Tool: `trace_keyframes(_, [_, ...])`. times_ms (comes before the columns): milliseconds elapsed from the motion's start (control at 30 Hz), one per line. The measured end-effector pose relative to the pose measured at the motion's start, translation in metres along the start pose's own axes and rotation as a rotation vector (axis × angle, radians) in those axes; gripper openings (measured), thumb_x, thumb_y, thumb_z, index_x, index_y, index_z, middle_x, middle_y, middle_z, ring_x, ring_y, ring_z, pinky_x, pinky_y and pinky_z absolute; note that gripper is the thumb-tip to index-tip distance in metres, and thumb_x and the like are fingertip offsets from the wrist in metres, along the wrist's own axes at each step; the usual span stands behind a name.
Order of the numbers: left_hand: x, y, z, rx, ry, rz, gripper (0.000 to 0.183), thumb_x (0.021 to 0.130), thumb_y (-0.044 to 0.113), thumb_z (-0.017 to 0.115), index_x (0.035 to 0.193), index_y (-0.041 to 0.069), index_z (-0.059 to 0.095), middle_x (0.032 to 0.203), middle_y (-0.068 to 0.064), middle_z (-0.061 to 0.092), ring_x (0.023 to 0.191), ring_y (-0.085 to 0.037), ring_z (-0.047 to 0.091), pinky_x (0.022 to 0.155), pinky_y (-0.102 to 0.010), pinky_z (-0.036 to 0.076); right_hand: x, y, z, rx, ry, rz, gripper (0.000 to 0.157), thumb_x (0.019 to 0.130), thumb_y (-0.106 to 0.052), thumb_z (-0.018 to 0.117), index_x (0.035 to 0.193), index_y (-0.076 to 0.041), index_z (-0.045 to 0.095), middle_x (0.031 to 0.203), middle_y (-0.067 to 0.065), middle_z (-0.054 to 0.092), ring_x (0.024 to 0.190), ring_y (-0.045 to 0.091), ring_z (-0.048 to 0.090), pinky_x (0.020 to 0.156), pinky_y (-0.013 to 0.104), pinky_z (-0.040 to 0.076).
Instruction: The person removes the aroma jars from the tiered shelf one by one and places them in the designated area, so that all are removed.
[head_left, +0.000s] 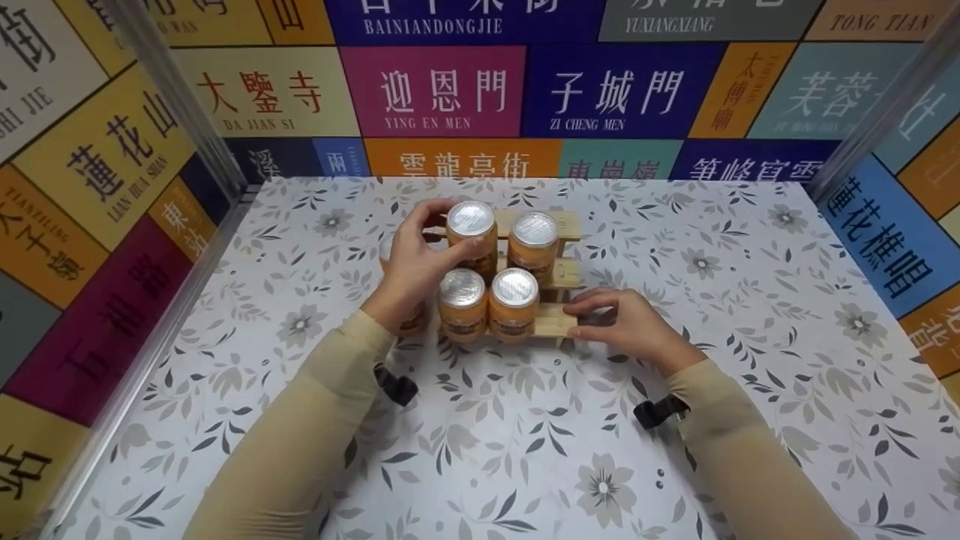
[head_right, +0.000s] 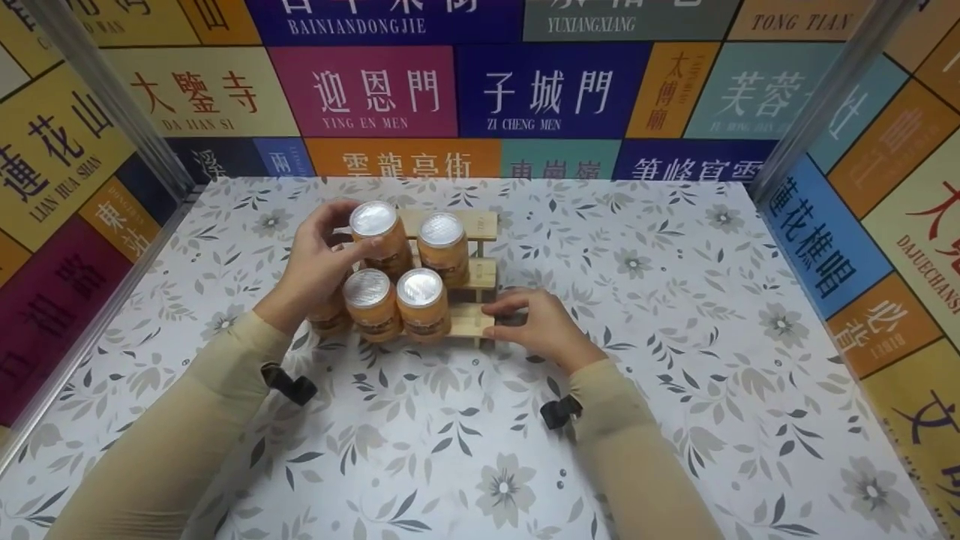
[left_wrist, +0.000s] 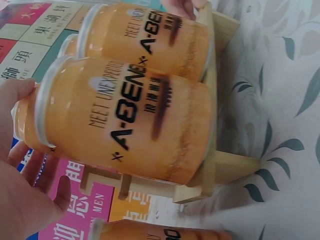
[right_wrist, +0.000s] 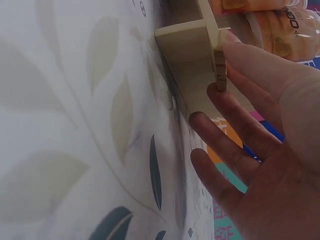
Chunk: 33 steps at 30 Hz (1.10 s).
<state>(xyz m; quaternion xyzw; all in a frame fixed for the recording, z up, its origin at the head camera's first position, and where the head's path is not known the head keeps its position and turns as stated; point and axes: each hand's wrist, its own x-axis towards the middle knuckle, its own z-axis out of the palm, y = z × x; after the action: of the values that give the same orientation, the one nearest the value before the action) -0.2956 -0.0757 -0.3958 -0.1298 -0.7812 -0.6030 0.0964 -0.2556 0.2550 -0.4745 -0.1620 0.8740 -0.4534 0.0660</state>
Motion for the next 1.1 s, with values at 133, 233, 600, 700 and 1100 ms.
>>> trace_keyframes(133, [0.001, 0.005, -0.006, -0.015, 0.027, -0.017, 0.061, 0.08, 0.028, 0.089, 0.132, 0.016, 0.06, 0.125, -0.003, 0.062, 0.116, -0.019, 0.054, 0.102, -0.044, 0.045, 0.001, -0.001, -0.001, -0.008, -0.009, 0.017, 0.036, 0.083, -0.022, 0.088, 0.117, -0.014, 0.079, 0.128, 0.009, 0.07, 0.122, 0.027, 0.063, 0.099, 0.046, 0.057])
trace_keyframes(233, [0.002, 0.006, -0.014, -0.024, 0.056, -0.012, 0.061, 0.08, 0.027, 0.089, 0.131, 0.014, 0.059, 0.125, -0.003, 0.062, 0.115, -0.018, 0.053, 0.099, -0.041, 0.044, 0.0, -0.002, 0.0, -0.003, -0.014, 0.028, 0.036, 0.083, -0.022, 0.088, 0.117, -0.015, 0.079, 0.128, 0.008, 0.07, 0.122, 0.026, 0.063, 0.098, 0.045, 0.057])
trace_keyframes(600, [0.003, 0.002, -0.051, -0.007, 0.185, 0.049, 0.058, 0.082, 0.022, 0.087, 0.131, 0.006, 0.06, 0.125, -0.007, 0.063, 0.112, -0.017, 0.055, 0.095, -0.039, 0.042, 0.001, -0.001, -0.001, 0.021, -0.012, 0.023, 0.035, 0.083, -0.019, 0.088, 0.117, -0.012, 0.079, 0.128, 0.01, 0.07, 0.122, 0.028, 0.063, 0.099, 0.046, 0.057])
trace_keyframes(700, [0.001, 0.0, -0.063, 0.008, 0.217, 0.044, 0.058, 0.083, 0.023, 0.087, 0.132, 0.006, 0.059, 0.127, -0.006, 0.063, 0.112, -0.015, 0.054, 0.095, -0.039, 0.04, 0.001, -0.001, -0.001, 0.02, -0.014, 0.007, 0.035, 0.084, -0.019, 0.087, 0.117, -0.012, 0.079, 0.128, 0.011, 0.07, 0.122, 0.029, 0.063, 0.1, 0.047, 0.057])
trace_keyframes(1100, [-0.001, -0.017, -0.108, 0.052, 0.367, -0.036, 0.058, 0.087, 0.019, 0.083, 0.138, 0.007, 0.056, 0.132, -0.006, 0.061, 0.117, -0.013, 0.052, 0.098, -0.033, 0.037, 0.001, 0.0, -0.001, 0.033, -0.011, -0.018, 0.034, 0.084, -0.016, 0.087, 0.117, -0.009, 0.079, 0.127, 0.014, 0.07, 0.121, 0.031, 0.064, 0.099, 0.049, 0.057])
